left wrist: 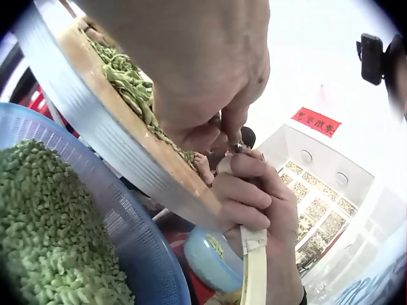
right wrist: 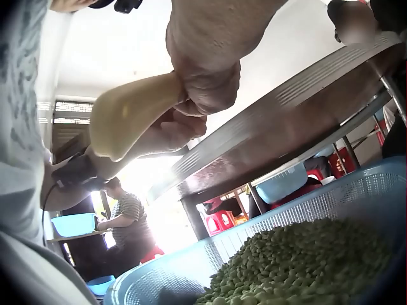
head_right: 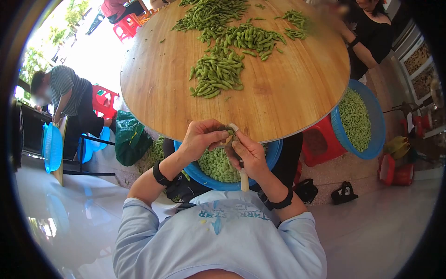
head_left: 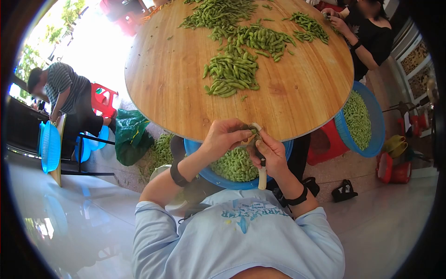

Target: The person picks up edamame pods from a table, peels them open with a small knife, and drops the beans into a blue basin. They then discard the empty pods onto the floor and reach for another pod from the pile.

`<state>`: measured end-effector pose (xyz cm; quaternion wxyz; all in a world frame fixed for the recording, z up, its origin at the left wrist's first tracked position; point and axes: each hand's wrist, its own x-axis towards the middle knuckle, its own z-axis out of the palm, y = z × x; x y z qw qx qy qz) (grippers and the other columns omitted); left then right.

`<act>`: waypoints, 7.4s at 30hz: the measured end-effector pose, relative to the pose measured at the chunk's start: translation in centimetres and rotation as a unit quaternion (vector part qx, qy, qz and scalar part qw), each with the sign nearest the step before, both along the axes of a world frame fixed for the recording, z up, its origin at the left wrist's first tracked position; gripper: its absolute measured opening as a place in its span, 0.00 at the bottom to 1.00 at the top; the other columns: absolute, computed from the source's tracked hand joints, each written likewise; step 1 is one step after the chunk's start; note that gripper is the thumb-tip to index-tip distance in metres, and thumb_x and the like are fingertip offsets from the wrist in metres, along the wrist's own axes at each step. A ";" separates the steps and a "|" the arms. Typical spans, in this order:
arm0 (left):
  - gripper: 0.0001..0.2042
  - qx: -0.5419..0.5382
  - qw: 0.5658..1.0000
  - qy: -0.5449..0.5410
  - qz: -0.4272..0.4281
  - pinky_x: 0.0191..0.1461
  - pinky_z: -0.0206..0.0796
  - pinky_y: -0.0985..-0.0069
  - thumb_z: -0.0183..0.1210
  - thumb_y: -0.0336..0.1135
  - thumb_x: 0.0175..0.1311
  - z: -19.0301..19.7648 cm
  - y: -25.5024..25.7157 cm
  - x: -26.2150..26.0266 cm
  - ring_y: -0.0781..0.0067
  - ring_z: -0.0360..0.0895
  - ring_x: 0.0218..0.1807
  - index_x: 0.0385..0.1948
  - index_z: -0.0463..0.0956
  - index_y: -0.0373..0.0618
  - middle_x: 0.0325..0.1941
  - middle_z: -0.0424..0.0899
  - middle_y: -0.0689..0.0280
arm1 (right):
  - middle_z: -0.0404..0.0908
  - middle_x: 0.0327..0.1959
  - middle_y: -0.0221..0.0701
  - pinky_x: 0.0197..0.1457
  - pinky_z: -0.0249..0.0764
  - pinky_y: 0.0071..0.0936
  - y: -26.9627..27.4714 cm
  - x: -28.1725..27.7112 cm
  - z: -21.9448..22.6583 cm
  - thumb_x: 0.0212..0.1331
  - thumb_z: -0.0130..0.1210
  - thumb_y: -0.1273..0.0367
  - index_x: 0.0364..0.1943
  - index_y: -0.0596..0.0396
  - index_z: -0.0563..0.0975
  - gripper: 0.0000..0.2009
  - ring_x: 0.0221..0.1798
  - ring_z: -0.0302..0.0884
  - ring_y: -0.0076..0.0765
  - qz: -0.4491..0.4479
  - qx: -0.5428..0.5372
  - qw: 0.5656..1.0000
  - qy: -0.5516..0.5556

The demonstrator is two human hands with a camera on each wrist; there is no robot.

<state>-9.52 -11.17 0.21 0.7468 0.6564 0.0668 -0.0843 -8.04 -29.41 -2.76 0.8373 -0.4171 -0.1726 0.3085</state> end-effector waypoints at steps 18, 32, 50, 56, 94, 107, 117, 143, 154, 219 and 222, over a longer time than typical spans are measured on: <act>0.09 -0.094 0.988 0.056 -0.107 0.19 0.59 0.80 0.62 0.32 0.58 -0.2 0.1 0.0 0.76 0.69 0.19 0.34 0.73 0.39 0.22 0.74 0.65 | 0.72 0.26 0.34 0.16 0.59 0.16 -1.9 0.8 0.7 0.66 0.46 0.69 0.49 0.59 0.72 0.12 0.16 0.61 0.20 0.076 0.046 0.976 0.197; 0.06 0.389 0.865 -0.314 -0.044 0.26 0.65 0.70 0.62 0.24 0.53 2.1 -1.0 -1.2 0.61 0.74 0.23 0.31 0.75 0.36 0.23 0.74 0.57 | 0.76 0.31 0.35 0.15 0.60 0.15 -0.8 -0.4 0.3 0.66 0.48 0.70 0.45 0.57 0.74 0.09 0.20 0.65 0.21 0.044 0.074 0.963 0.257; 0.09 0.216 0.973 -0.081 -0.027 0.29 0.65 0.81 0.55 0.26 0.62 0.1 -1.2 -2.2 0.84 0.70 0.26 0.41 0.76 0.33 0.22 0.76 0.68 | 0.72 0.33 0.42 0.30 0.73 0.31 0.2 0.3 0.4 0.47 0.62 0.78 0.40 0.63 0.72 0.15 0.30 0.75 0.46 -0.260 -0.295 0.779 -0.489; 0.11 0.258 0.958 -0.105 -0.070 0.34 0.69 0.76 0.55 0.23 0.58 0.0 -1.1 -3.0 0.74 0.76 0.28 0.44 0.73 0.34 0.27 0.80 0.59 | 0.71 0.32 0.43 0.31 0.73 0.33 0.3 0.4 -0.2 0.45 0.59 0.81 0.39 0.63 0.71 0.14 0.31 0.75 0.50 -0.226 -0.317 0.774 -0.499; 0.06 0.750 0.641 -0.138 -0.089 0.43 0.67 0.60 0.54 0.26 0.50 4.8 7.3 -8.3 0.52 0.74 0.41 0.30 0.72 0.39 0.33 0.77 0.55 | 0.74 0.32 0.42 0.31 0.72 0.34 -1.2 -0.8 0.8 0.48 0.58 0.78 0.34 0.62 0.71 0.10 0.30 0.75 0.47 -0.103 -0.285 0.777 -0.551; 0.09 0.633 0.764 -0.116 0.032 0.46 0.69 0.59 0.53 0.26 0.50 0.1 7.2 9.3 0.49 0.75 0.43 0.35 0.76 0.39 0.38 0.75 0.52 | 0.74 0.25 0.33 0.27 0.67 0.25 -2.2 -0.1 0.0 0.56 0.52 0.77 0.40 0.63 0.74 0.08 0.24 0.69 0.25 -0.046 -0.257 0.870 -0.419; 0.14 0.368 0.913 -0.159 0.081 0.39 0.69 0.70 0.61 0.28 0.50 0.6 6.0 5.8 0.66 0.77 0.36 0.42 0.77 0.40 0.32 0.80 0.60 | 0.72 0.27 0.30 0.19 0.61 0.14 -0.5 0.8 1.1 0.70 0.41 0.67 0.58 0.61 0.66 0.17 0.20 0.64 0.16 -0.032 -0.092 0.995 -0.026; 0.10 -0.071 0.995 -0.067 0.005 0.33 0.67 0.83 0.61 0.20 0.55 -1.1 0.8 -0.2 0.80 0.77 0.32 0.38 0.76 0.38 0.32 0.81 0.66 | 0.70 0.25 0.32 0.18 0.61 0.15 0.7 0.4 1.2 0.69 0.43 0.69 0.56 0.57 0.69 0.15 0.20 0.63 0.20 -0.002 0.031 0.992 0.124; 0.07 -0.124 0.992 0.000 -0.016 0.22 0.64 0.75 0.60 0.27 0.58 -0.5 0.1 -0.5 0.69 0.77 0.24 0.37 0.75 0.40 0.27 0.79 0.62 | 0.68 0.25 0.32 0.17 0.59 0.15 0.0 0.4 1.3 0.68 0.44 0.68 0.52 0.57 0.70 0.13 0.19 0.61 0.20 0.043 0.079 0.976 0.201; 0.07 0.702 0.682 -0.204 -0.014 0.41 0.67 0.62 0.58 0.27 0.53 5.1 5.3 -6.9 0.54 0.74 0.38 0.33 0.75 0.39 0.33 0.74 0.56 | 0.74 0.33 0.42 0.27 0.72 0.32 -1.5 -1.2 -0.1 0.50 0.59 0.77 0.37 0.63 0.73 0.10 0.27 0.77 0.43 -0.101 -0.315 0.798 -0.504; 0.09 0.603 0.759 -0.236 0.067 0.46 0.66 0.62 0.60 0.30 0.52 3.2 6.6 -2.7 0.53 0.73 0.42 0.34 0.76 0.39 0.36 0.75 0.56 | 0.75 0.35 0.42 0.27 0.74 0.30 -1.0 -1.1 0.0 0.51 0.61 0.75 0.38 0.64 0.73 0.12 0.27 0.78 0.42 -0.116 -0.291 0.786 -0.533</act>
